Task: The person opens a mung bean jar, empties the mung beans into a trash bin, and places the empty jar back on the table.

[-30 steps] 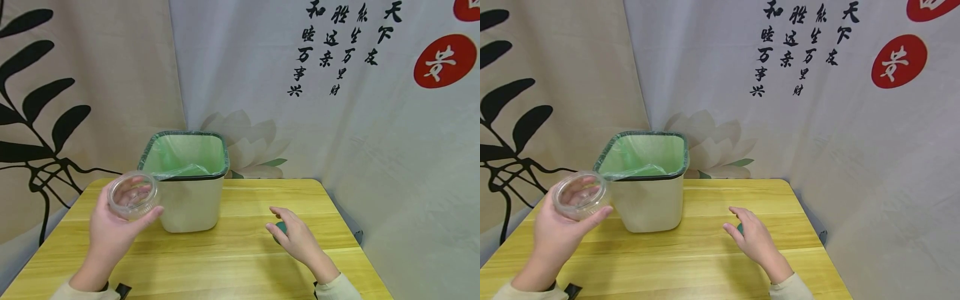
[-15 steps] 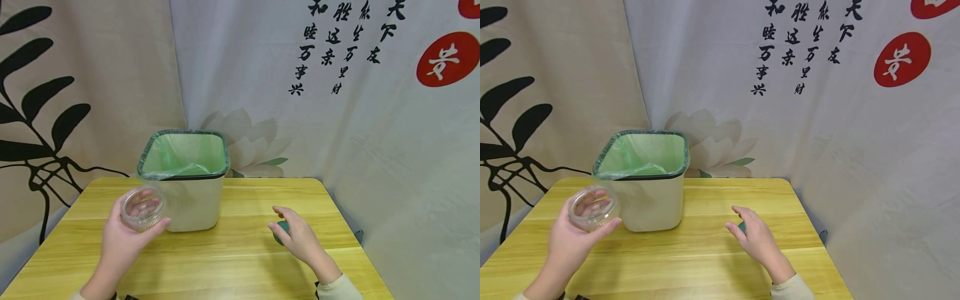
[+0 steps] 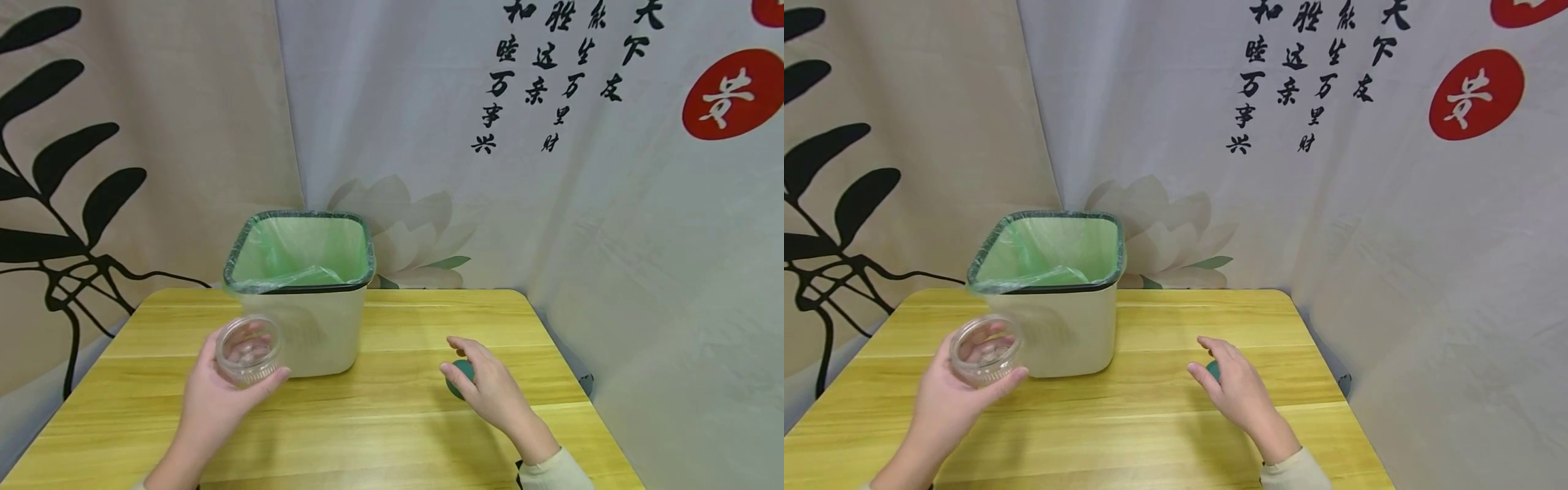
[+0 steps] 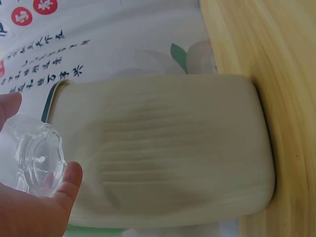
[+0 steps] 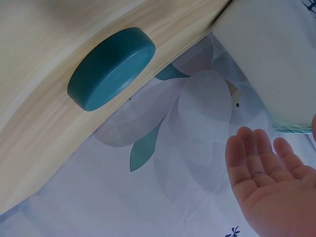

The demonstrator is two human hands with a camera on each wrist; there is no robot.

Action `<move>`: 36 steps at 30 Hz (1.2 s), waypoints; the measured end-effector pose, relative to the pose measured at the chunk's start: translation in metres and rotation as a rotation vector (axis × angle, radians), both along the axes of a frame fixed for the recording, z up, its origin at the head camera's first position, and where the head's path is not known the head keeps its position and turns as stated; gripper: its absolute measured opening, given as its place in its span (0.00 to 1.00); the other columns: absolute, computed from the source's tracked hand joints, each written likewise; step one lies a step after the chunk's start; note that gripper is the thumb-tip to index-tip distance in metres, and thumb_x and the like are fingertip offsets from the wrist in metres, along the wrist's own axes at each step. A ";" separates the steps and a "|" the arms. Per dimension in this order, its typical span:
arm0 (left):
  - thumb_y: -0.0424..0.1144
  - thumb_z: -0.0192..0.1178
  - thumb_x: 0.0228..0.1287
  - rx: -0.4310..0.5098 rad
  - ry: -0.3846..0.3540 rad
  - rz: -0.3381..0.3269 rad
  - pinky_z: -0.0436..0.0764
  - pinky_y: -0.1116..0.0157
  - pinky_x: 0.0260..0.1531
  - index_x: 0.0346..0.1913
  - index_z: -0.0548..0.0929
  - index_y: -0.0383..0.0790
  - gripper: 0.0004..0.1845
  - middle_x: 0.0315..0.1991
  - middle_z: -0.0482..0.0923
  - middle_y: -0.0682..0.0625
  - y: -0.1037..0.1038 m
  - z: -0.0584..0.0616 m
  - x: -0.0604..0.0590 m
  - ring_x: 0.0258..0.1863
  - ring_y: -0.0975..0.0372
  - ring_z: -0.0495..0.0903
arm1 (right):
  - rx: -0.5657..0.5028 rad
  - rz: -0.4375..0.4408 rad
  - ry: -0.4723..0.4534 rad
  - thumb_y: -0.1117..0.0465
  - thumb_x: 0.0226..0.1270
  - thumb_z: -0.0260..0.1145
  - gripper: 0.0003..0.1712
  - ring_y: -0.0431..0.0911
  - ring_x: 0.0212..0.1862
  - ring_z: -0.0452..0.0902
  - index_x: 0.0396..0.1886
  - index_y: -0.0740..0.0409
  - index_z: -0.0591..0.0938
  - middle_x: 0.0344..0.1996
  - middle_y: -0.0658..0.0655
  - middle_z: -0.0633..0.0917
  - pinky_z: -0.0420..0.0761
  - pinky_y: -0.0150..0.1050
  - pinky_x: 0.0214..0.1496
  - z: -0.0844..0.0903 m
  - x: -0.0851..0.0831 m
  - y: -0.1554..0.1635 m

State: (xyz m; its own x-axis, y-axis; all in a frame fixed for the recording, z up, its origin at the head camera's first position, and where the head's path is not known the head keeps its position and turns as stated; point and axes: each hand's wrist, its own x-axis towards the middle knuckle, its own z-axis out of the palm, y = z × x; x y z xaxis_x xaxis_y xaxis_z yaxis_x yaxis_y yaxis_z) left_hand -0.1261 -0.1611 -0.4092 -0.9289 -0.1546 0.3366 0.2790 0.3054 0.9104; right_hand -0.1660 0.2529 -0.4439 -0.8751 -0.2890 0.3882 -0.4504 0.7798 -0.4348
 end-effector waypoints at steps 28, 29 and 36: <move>0.35 0.83 0.56 0.010 -0.056 -0.078 0.83 0.79 0.54 0.75 0.69 0.45 0.46 0.66 0.80 0.48 0.010 -0.025 0.001 0.58 0.72 0.83 | -0.010 -0.033 -0.035 0.45 0.82 0.64 0.31 0.49 0.64 0.83 0.75 0.55 0.76 0.68 0.54 0.83 0.87 0.51 0.61 -0.010 0.001 0.011; 0.36 0.83 0.56 0.010 -0.065 -0.077 0.82 0.79 0.55 0.75 0.68 0.45 0.46 0.66 0.80 0.49 0.010 -0.026 0.001 0.58 0.72 0.83 | -0.009 -0.036 -0.038 0.45 0.82 0.64 0.31 0.49 0.64 0.83 0.75 0.55 0.76 0.68 0.54 0.83 0.87 0.51 0.61 -0.011 0.001 0.011; 0.36 0.83 0.55 0.026 -0.085 -0.087 0.82 0.78 0.55 0.75 0.68 0.44 0.46 0.67 0.80 0.47 0.015 -0.029 0.003 0.58 0.72 0.83 | -0.011 -0.056 -0.051 0.45 0.82 0.64 0.31 0.50 0.62 0.84 0.75 0.54 0.76 0.68 0.53 0.83 0.88 0.52 0.59 -0.014 0.003 0.014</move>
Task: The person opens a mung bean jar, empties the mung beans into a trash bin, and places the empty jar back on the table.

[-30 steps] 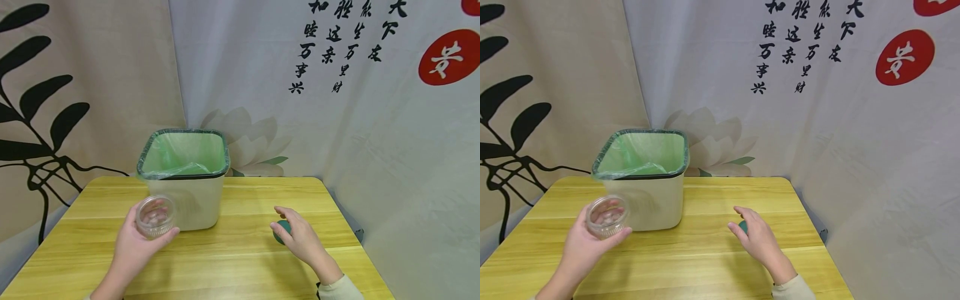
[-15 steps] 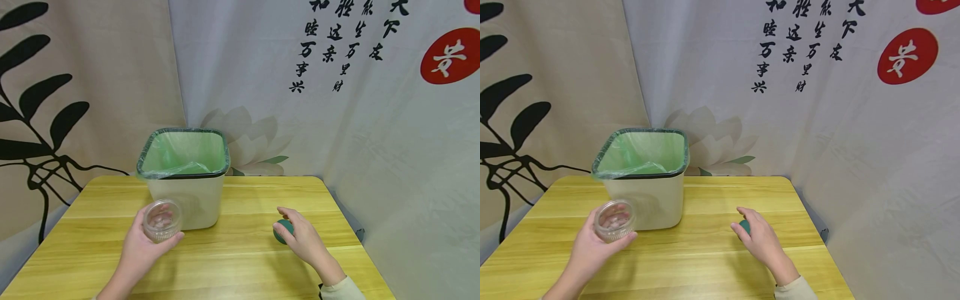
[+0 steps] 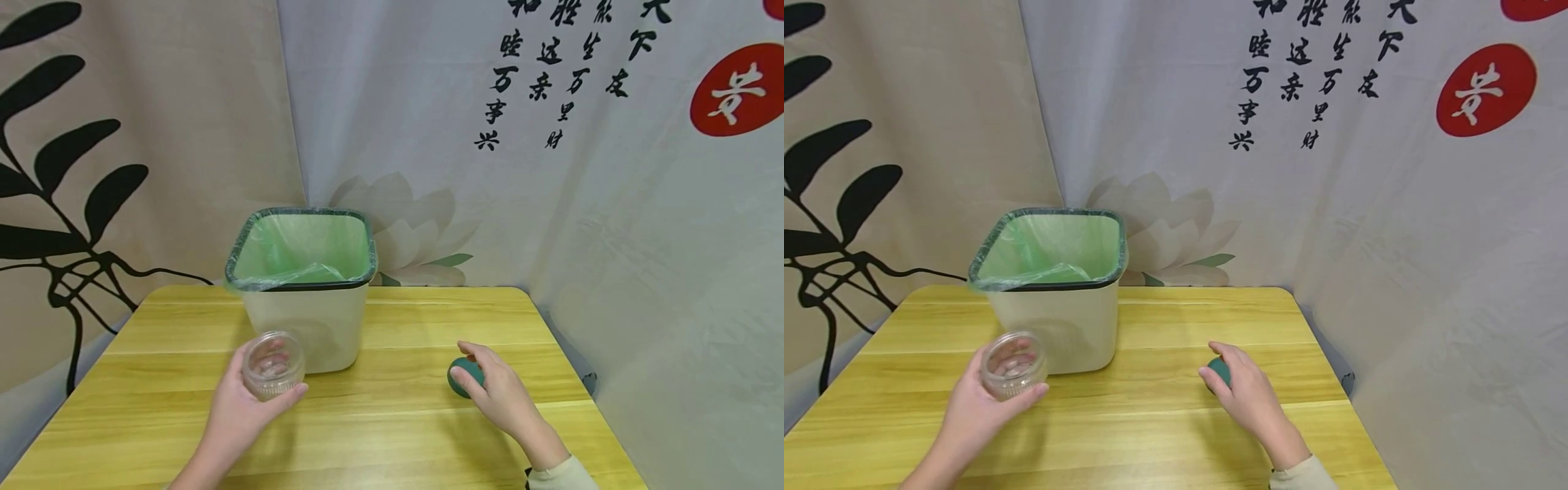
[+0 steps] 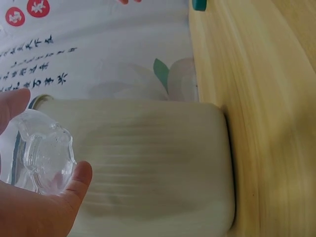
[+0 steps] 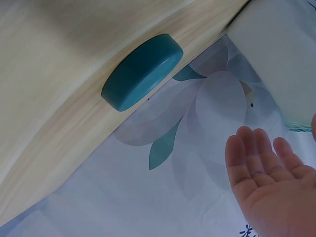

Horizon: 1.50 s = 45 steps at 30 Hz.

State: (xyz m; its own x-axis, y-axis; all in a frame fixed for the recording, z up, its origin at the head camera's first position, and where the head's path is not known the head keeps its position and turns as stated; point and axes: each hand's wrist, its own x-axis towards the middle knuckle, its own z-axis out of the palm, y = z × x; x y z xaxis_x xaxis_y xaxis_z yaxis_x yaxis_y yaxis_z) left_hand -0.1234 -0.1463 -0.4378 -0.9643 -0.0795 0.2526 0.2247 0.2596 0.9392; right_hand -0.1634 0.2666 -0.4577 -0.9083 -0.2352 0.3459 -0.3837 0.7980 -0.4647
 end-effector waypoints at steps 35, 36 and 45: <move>0.45 0.85 0.52 -0.084 -0.199 0.016 0.78 0.70 0.59 0.78 0.66 0.46 0.52 0.67 0.81 0.46 0.008 -0.026 0.002 0.59 0.68 0.81 | -0.085 -0.037 -0.024 0.48 0.81 0.66 0.28 0.50 0.57 0.85 0.71 0.56 0.79 0.62 0.54 0.87 0.88 0.45 0.54 -0.022 0.010 0.008; 0.45 0.85 0.52 -0.081 -0.206 0.016 0.78 0.70 0.58 0.77 0.67 0.46 0.52 0.67 0.81 0.46 0.008 -0.027 0.002 0.59 0.67 0.81 | -0.098 -0.038 -0.032 0.48 0.81 0.66 0.27 0.51 0.57 0.85 0.71 0.56 0.79 0.62 0.54 0.87 0.88 0.44 0.54 -0.022 0.011 0.008; 0.44 0.81 0.60 0.015 -0.252 -0.015 0.81 0.74 0.55 0.76 0.66 0.44 0.45 0.69 0.80 0.45 0.015 -0.037 0.005 0.57 0.72 0.81 | -0.135 -0.045 -0.047 0.49 0.81 0.66 0.28 0.53 0.58 0.85 0.71 0.60 0.78 0.65 0.58 0.86 0.88 0.51 0.59 -0.028 0.016 0.011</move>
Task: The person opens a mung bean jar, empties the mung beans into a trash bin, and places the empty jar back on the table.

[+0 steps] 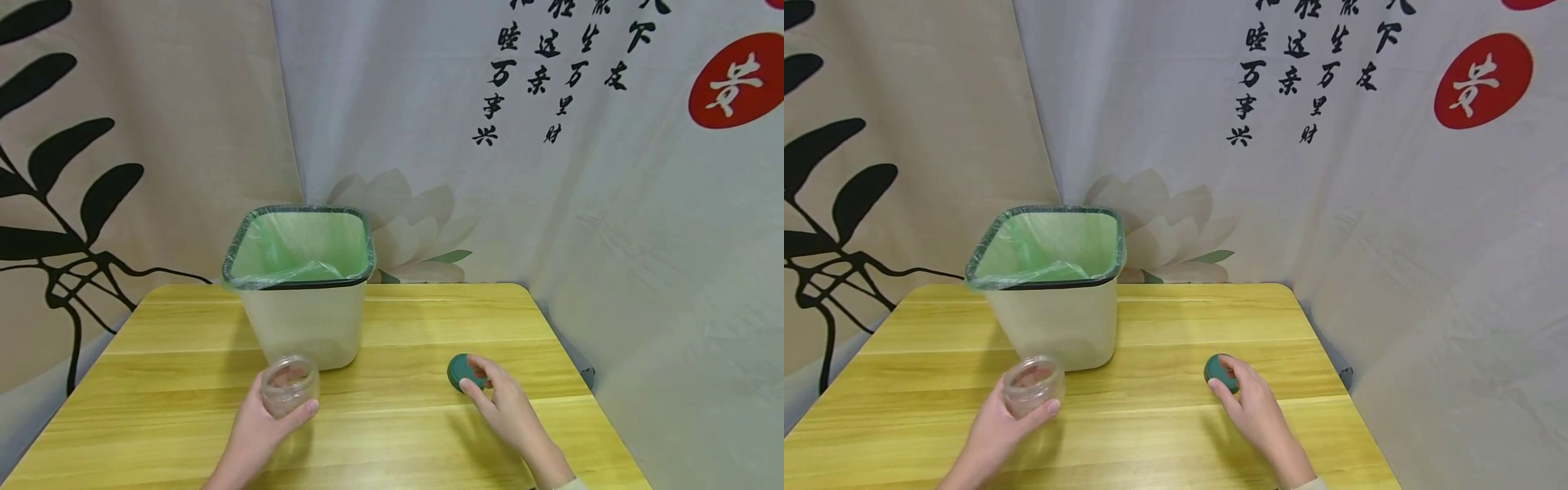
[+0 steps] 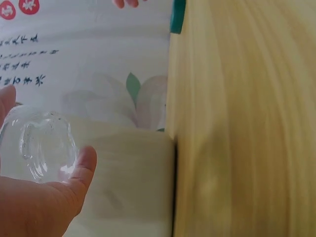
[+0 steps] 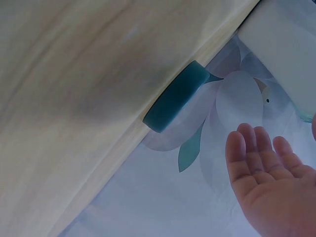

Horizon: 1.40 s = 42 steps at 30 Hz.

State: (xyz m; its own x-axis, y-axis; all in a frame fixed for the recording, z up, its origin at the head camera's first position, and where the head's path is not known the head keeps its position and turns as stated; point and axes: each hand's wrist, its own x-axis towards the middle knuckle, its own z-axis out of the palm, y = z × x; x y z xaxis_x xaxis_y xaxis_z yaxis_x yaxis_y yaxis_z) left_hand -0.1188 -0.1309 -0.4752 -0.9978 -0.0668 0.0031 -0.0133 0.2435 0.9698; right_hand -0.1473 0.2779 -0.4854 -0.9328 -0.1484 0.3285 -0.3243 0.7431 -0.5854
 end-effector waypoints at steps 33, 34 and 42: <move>0.43 0.85 0.51 -0.028 -0.062 -0.075 0.83 0.54 0.58 0.70 0.74 0.47 0.43 0.66 0.81 0.45 0.031 -0.027 0.003 0.64 0.48 0.80 | -0.014 -0.009 -0.023 0.48 0.81 0.66 0.29 0.52 0.57 0.85 0.71 0.60 0.79 0.65 0.58 0.86 0.88 0.49 0.58 -0.006 0.006 0.000; 0.43 0.85 0.51 -0.033 -0.068 -0.074 0.84 0.53 0.58 0.70 0.74 0.47 0.43 0.66 0.80 0.45 0.031 -0.027 0.003 0.64 0.48 0.79 | -0.014 -0.010 -0.026 0.48 0.81 0.66 0.29 0.52 0.57 0.85 0.71 0.60 0.79 0.64 0.57 0.86 0.88 0.49 0.58 -0.006 0.006 0.000; 0.42 0.86 0.47 -0.041 -0.083 -0.075 0.89 0.46 0.54 0.71 0.72 0.43 0.48 0.69 0.79 0.44 0.034 -0.033 -0.001 0.65 0.46 0.80 | -0.023 -0.018 -0.058 0.46 0.81 0.66 0.29 0.52 0.57 0.85 0.71 0.58 0.79 0.65 0.57 0.86 0.88 0.48 0.56 -0.004 0.007 -0.001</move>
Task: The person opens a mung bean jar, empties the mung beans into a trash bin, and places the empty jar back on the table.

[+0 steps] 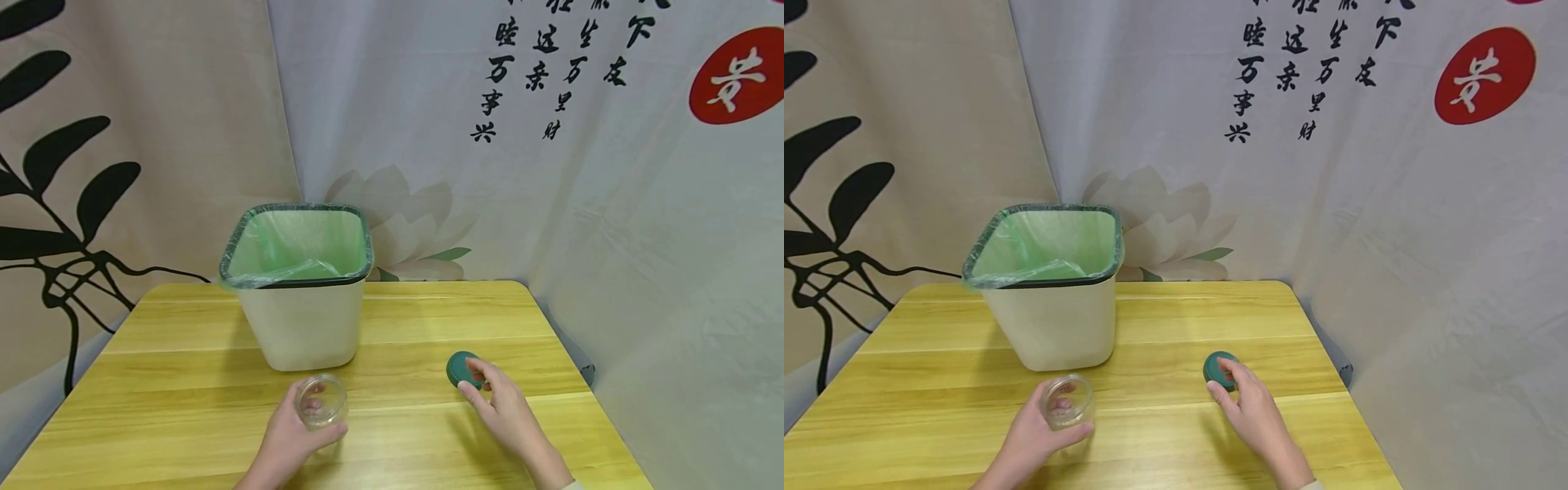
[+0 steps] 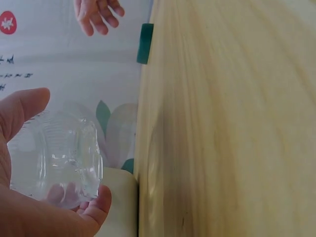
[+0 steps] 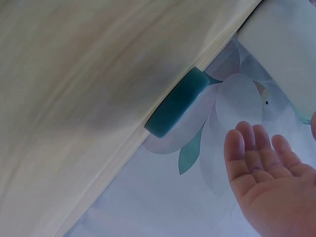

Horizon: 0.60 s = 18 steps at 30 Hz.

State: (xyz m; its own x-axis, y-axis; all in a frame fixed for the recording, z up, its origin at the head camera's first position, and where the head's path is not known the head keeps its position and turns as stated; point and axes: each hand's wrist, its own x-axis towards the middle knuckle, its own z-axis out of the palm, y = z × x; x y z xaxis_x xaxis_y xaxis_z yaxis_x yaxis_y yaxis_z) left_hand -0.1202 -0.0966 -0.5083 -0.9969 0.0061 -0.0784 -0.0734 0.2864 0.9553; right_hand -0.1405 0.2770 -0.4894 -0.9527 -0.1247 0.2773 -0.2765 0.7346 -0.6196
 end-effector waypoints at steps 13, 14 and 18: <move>0.45 0.89 0.42 -0.081 0.055 -0.047 0.89 0.49 0.54 0.70 0.74 0.41 0.50 0.62 0.83 0.43 0.019 -0.002 -0.015 0.61 0.49 0.84 | 0.015 0.004 -0.002 0.47 0.81 0.66 0.27 0.49 0.57 0.85 0.71 0.55 0.79 0.64 0.54 0.86 0.88 0.50 0.58 0.001 0.001 -0.002; 0.46 0.89 0.42 -0.094 0.060 -0.051 0.89 0.49 0.54 0.70 0.74 0.41 0.50 0.62 0.84 0.43 0.021 -0.002 -0.016 0.60 0.50 0.84 | 0.016 0.004 -0.002 0.47 0.81 0.66 0.27 0.49 0.57 0.85 0.71 0.55 0.79 0.64 0.54 0.86 0.88 0.50 0.58 0.001 0.001 -0.002; 0.48 0.90 0.41 -0.145 0.079 -0.050 0.87 0.48 0.55 0.71 0.74 0.41 0.52 0.62 0.84 0.45 0.028 -0.002 -0.021 0.59 0.51 0.84 | 0.012 0.007 -0.013 0.46 0.81 0.66 0.27 0.49 0.57 0.85 0.71 0.54 0.79 0.64 0.53 0.86 0.88 0.50 0.59 0.001 0.001 -0.002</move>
State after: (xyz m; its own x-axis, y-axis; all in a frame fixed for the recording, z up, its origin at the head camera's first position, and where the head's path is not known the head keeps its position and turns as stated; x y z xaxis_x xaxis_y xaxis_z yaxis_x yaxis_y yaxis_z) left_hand -0.1412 -0.0682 -0.5106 -0.9987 0.0500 -0.0034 0.0180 0.4229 0.9060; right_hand -0.1397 0.2753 -0.4882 -0.9552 -0.1349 0.2636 -0.2740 0.7401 -0.6141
